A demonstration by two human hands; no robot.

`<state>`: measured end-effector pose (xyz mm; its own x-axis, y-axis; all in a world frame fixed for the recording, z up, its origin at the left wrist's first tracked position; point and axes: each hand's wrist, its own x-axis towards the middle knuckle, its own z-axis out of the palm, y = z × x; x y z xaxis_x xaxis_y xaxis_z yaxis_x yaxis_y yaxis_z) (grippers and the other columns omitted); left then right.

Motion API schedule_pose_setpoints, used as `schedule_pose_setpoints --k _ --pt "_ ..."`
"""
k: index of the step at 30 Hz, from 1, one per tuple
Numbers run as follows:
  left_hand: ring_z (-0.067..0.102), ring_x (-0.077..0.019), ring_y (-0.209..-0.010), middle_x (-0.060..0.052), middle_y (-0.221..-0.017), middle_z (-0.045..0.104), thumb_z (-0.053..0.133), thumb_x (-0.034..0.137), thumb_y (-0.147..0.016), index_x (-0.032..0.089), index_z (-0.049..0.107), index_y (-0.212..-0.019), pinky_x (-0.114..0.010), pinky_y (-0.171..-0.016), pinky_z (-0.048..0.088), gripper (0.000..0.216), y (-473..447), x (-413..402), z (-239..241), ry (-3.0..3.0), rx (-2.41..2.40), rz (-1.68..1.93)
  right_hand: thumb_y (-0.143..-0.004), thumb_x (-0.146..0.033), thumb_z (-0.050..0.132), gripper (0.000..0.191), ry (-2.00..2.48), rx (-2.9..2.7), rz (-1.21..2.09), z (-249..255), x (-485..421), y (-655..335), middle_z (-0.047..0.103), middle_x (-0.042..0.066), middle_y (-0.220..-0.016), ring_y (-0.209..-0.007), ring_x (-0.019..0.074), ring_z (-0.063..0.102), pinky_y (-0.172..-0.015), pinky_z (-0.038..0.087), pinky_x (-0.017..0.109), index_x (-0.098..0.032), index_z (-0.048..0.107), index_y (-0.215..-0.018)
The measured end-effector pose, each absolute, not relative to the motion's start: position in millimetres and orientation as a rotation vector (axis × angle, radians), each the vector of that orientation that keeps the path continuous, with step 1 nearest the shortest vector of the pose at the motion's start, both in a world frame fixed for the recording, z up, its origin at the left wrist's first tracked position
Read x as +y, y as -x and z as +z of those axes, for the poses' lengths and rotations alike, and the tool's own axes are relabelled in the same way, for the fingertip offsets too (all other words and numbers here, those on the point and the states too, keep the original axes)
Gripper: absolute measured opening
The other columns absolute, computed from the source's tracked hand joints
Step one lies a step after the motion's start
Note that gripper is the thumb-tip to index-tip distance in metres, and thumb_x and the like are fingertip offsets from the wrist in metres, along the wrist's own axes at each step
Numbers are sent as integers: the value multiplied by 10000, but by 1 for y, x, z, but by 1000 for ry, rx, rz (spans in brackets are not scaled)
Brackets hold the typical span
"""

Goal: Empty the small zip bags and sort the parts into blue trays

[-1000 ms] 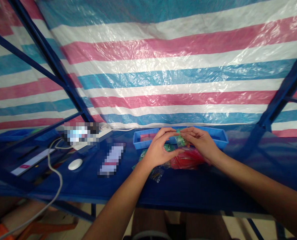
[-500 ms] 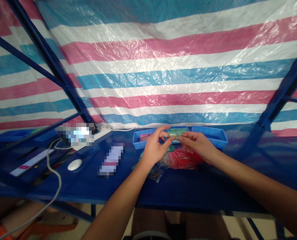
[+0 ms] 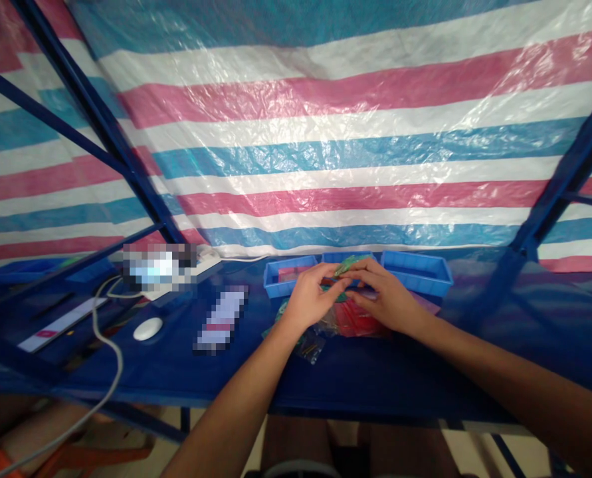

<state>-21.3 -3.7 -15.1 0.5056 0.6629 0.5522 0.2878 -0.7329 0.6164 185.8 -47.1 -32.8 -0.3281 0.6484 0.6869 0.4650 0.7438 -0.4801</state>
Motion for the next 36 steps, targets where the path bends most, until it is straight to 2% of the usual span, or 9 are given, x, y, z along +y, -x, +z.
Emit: schedule_pose_setpoints --k 4,8,12,17,23,28,30,33,36 --pt "724 -214 -965 -84 -1085 758 616 371 -1038 214 771 -1188 -317 -816 585 266 26 3 -17 -2311 803 1231 -996 -239 650 288 907 -1901 202 -31 -48 -187 644 130 -1256 -1165 309 639 -976 571 506 -265 677 -1281" --pt "707 -180 -864 -36 -961 755 634 327 -1022 204 712 -1226 -300 -804 571 251 27 12 -16 -2250 1006 1430 -1011 -286 644 260 969 -1886 177 -30 -48 -191 635 142 -1256 -1124 309 657 -938 589 494 -247 681 -1265" --pt "696 -220 -1019 -72 -1103 763 590 227 -1018 199 730 -1177 -382 -982 552 213 24 21 -12 -2455 1063 1469 -1012 -272 643 239 932 -1994 173 -32 -47 -192 651 130 -1244 -1172 300 645 -1028 549 495 -243 689 -1244" --pt "614 -294 -1165 -111 -1151 750 600 158 -960 198 798 -1105 -493 -1073 494 249 18 27 -20 -2764 1199 1146 -1023 -292 652 189 890 -2184 172 -31 -51 -189 709 101 -1182 -1186 284 634 -1093 492 482 -242 711 -1196" --pt "563 -303 -1263 -112 -1242 722 562 231 -1000 201 789 -1119 -522 -1116 465 257 24 19 -23 -2831 1168 1038 -872 -599 807 495 932 -2426 184 -15 -60 -190 694 99 -1080 -1060 296 627 -1000 504 459 -213 730 -1172" --pt "569 -295 -1259 -110 -1248 691 528 190 -1013 204 757 -1171 -511 -1120 477 279 29 7 -15 -2803 1060 1154 -1016 -406 671 210 888 -2504 244 -7 -61 -193 677 65 -956 -963 245 617 -918 491 402 -212 753 -1017" --pt "582 -292 -1230 -108 -1211 694 525 183 -1016 207 755 -1152 -511 -1115 486 269 30 4 -14 -2791 1012 1183 -984 -433 714 225 859 -2512 251 -8 -61 -194 682 66 -975 -979 250 620 -938 490 409 -216 759 -1021" --pt "592 -294 -1218 -107 -1183 695 531 184 -1017 209 754 -1129 -511 -1104 500 251 30 2 -14 -2775 978 1189 -842 -562 842 421 845 -2508 249 -11 -60 -193 690 79 -1066 -1038 278 623 -991 494 441 -221 763 -1076" --pt "595 -295 -1216 -106 -1171 698 535 189 -1018 204 752 -1114 -509 -1097 508 238 30 1 -14 -2766 973 1175 -921 -412 784 207 821 -2494 261 -14 -60 -191 701 71 -1060 -1027 260 635 -990 504 425 -237 769 -1031"
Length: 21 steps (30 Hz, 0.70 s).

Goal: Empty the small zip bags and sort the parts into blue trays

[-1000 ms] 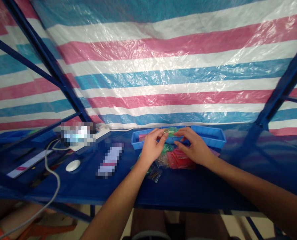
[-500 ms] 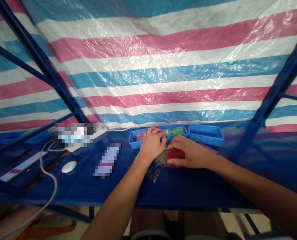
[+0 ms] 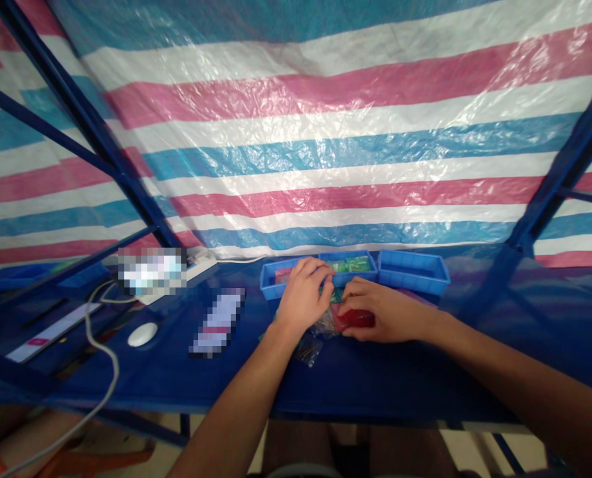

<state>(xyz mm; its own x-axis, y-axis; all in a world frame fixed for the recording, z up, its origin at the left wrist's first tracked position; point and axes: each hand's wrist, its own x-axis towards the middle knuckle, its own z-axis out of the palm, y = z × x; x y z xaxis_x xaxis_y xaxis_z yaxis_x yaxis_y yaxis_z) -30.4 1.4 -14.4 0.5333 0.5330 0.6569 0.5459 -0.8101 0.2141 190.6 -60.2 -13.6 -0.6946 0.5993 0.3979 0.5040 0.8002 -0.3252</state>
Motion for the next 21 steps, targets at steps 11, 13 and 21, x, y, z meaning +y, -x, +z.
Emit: schedule_pose_setpoints --k 11,13,21 --pt "603 -290 -1174 -101 -1121 708 533 194 -1022 214 752 -1112 -517 -1076 519 238 30 4 -18 2769 -925 -1194 -999 -349 691 165 905 -2501 95 -17 -59 -187 682 59 -923 -906 236 637 -863 512 382 -218 705 -900" --pt "603 -291 -1173 -101 -1117 710 534 193 -1021 216 752 -1117 -517 -1072 521 240 30 4 -18 2778 -916 -1191 -1021 -358 665 208 919 -2507 35 -18 -57 -189 676 57 -899 -874 230 628 -836 503 375 -215 691 -872" --pt "608 -287 -1167 -96 -1111 711 525 185 -1025 213 748 -1113 -499 -1073 518 241 31 2 -16 2779 -910 -1179 -1019 -369 655 219 941 -2565 -116 -16 -55 -192 683 71 -904 -894 251 626 -885 485 406 -211 684 -870"
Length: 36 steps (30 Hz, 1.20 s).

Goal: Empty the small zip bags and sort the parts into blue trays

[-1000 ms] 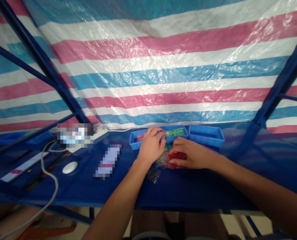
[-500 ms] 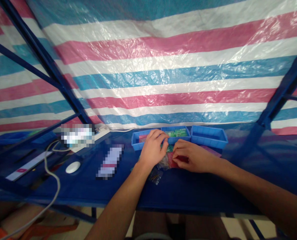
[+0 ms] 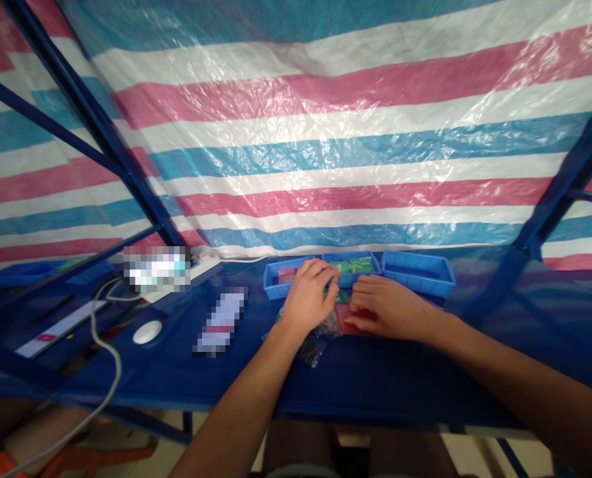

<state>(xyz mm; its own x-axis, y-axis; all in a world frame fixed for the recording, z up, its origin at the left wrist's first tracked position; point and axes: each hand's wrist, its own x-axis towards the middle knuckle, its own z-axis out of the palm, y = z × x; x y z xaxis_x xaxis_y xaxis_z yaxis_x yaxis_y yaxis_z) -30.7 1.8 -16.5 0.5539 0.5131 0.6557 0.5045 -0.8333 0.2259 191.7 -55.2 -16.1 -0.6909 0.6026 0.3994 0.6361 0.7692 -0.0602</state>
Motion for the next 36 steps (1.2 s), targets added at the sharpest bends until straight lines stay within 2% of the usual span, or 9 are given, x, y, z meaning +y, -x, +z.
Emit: schedule_pose_setpoints --k 3,6,13,18,21,26,29,32,36 --pt "607 -285 -1169 -95 -1107 711 527 185 -1024 212 745 -1107 -497 -1080 514 235 31 1 -16 -2764 905 1161 -964 -371 704 177 894 -2605 -95 -12 -57 -194 688 74 -926 -927 264 623 -917 484 428 -214 701 -881" --pt "610 -283 -1161 -93 -1111 711 532 170 -1016 212 744 -1104 -494 -1072 517 234 30 1 -17 -2763 909 1163 -947 -254 675 101 846 -2626 -72 -10 -58 -194 684 60 -889 -927 259 624 -928 488 426 -222 706 -857" --pt "619 -284 -1183 -102 -1137 728 519 162 -1008 206 744 -1152 -498 -1097 509 271 31 -1 -12 -2744 778 1149 -907 -122 623 117 850 -2424 -50 -9 -56 -193 688 78 -931 -955 274 609 -917 521 445 -228 671 -896" --pt "605 -294 -1313 -117 -1278 732 522 137 -975 201 689 -1318 -489 -1148 492 386 29 -9 -8 -2647 539 1111 -969 -163 616 84 878 -2162 17 -12 -52 -199 691 76 -972 -972 282 627 -915 526 471 -243 639 -960" --pt "656 -286 -1263 -118 -1310 737 637 209 -964 198 667 -1347 -452 -1123 517 384 26 -12 -9 -2571 559 1127 -1030 -222 578 96 914 -1998 120 -14 -49 -201 685 71 -979 -941 262 649 -863 535 430 -249 638 -961" --pt "734 -257 -1120 -89 -1160 793 675 263 -992 202 743 -1185 -388 -1016 561 213 25 -6 -14 -2500 632 1125 -1063 -306 565 178 957 -1958 210 -15 -49 -200 681 55 -926 -875 244 657 -819 523 402 -252 657 -919" --pt "754 -240 -1078 -75 -1136 805 680 240 -992 203 758 -1146 -360 -984 571 177 26 -2 -17 -2450 644 1127 -1001 -376 687 114 947 -1971 256 -16 -51 -198 701 43 -950 -866 240 663 -807 527 385 -262 686 -1002" --pt "768 -224 -1015 -67 -1106 814 695 254 -989 204 764 -1131 -343 -951 580 166 28 -2 -16 -2393 681 1194 -909 -411 804 233 944 -1983 260 -16 -53 -196 714 35 -981 -880 241 671 -816 528 377 -267 699 -1059" --pt "754 -227 -1023 -68 -1075 813 671 257 -1006 214 784 -1090 -361 -961 572 147 30 -4 -11 -2396 682 1279 -948 -389 750 140 973 -1922 236 -16 -55 -195 732 31 -929 -836 232 684 -792 522 369 -262 721 -1001"
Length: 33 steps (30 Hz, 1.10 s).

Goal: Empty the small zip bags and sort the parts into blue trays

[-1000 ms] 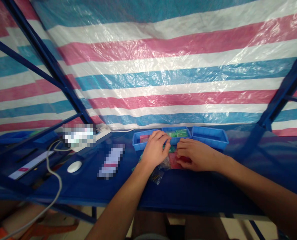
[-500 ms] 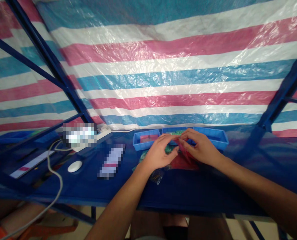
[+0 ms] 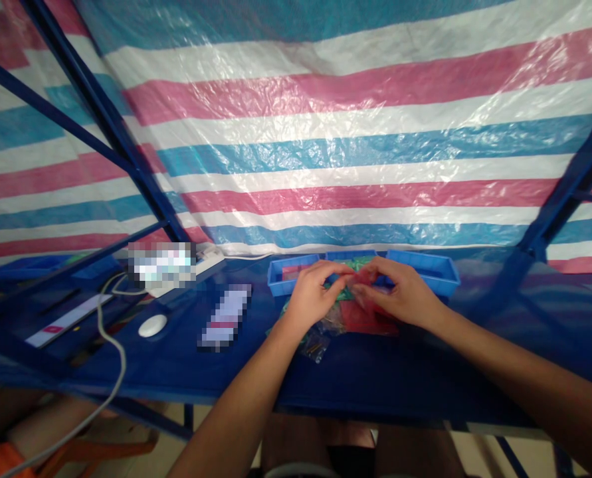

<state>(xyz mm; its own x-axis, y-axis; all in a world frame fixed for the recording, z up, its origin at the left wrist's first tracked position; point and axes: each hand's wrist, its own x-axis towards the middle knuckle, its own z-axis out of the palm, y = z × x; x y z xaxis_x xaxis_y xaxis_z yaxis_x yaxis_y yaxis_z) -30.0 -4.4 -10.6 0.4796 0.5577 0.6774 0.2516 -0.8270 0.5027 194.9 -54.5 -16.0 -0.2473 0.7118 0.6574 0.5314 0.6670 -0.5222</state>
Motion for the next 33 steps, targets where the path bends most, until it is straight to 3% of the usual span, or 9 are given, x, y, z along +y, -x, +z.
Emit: schedule_pose_setpoints --k 4,7,10,17,23,25,29,33 --pt "724 -231 -1061 -81 -1131 792 699 292 -991 221 777 -1147 -374 -977 562 189 29 -5 -9 -2339 688 1366 -989 -416 698 166 1004 -1797 364 -19 -54 -194 762 30 -908 -824 230 695 -769 526 362 -262 758 -983" --pt "718 -220 -1020 -92 -1195 774 764 361 -944 221 744 -1249 -340 -909 575 337 27 -4 -13 -2211 771 1362 -973 -488 718 233 964 -1612 547 -22 -52 -192 770 24 -896 -794 218 695 -736 534 345 -262 770 -991" --pt "729 -200 -934 -80 -1079 789 777 376 -935 205 704 -1311 -317 -860 575 419 25 -2 -16 -2040 730 1323 -959 -548 722 294 959 -1432 680 -22 -50 -190 769 17 -859 -739 200 679 -690 531 327 -262 780 -987" --pt "731 -164 -889 -59 -976 780 838 340 -878 165 717 -1181 -302 -888 561 371 20 -2 -13 -1710 561 1369 -885 -548 806 304 894 -1417 824 -22 -45 -189 772 14 -896 -791 205 692 -765 553 340 -268 756 -992" --pt "751 -179 -935 -70 -1019 796 874 345 -833 166 702 -1138 -318 -920 569 393 18 6 -22 -1614 545 1243 -879 -567 802 339 920 -1367 889 -24 -43 -188 711 -13 -720 -642 174 633 -702 529 332 -242 711 -909" --pt "758 -186 -943 -84 -1044 801 855 344 -849 157 705 -1092 -330 -929 575 342 18 9 -25 -1638 561 1219 -860 -562 822 348 910 -1356 913 -25 -43 -187 738 -1 -776 -688 180 659 -738 543 337 -239 705 -912" --pt "748 -181 -920 -81 -1020 786 806 312 -891 159 674 -1193 -322 -882 591 364 20 10 -26 -1756 620 1266 -827 -569 848 375 905 -1382 936 -30 -38 -188 756 14 -855 -740 198 691 -782 577 366 -245 681 -915" --pt "701 -208 -1069 -126 -1297 698 759 296 -932 204 707 -1242 -313 -847 589 328 23 -2 -17 -2101 823 1513 -803 -611 851 425 943 -1299 800 -36 -33 -190 704 -7 -789 -725 210 686 -743 603 376 -269 606 -862"
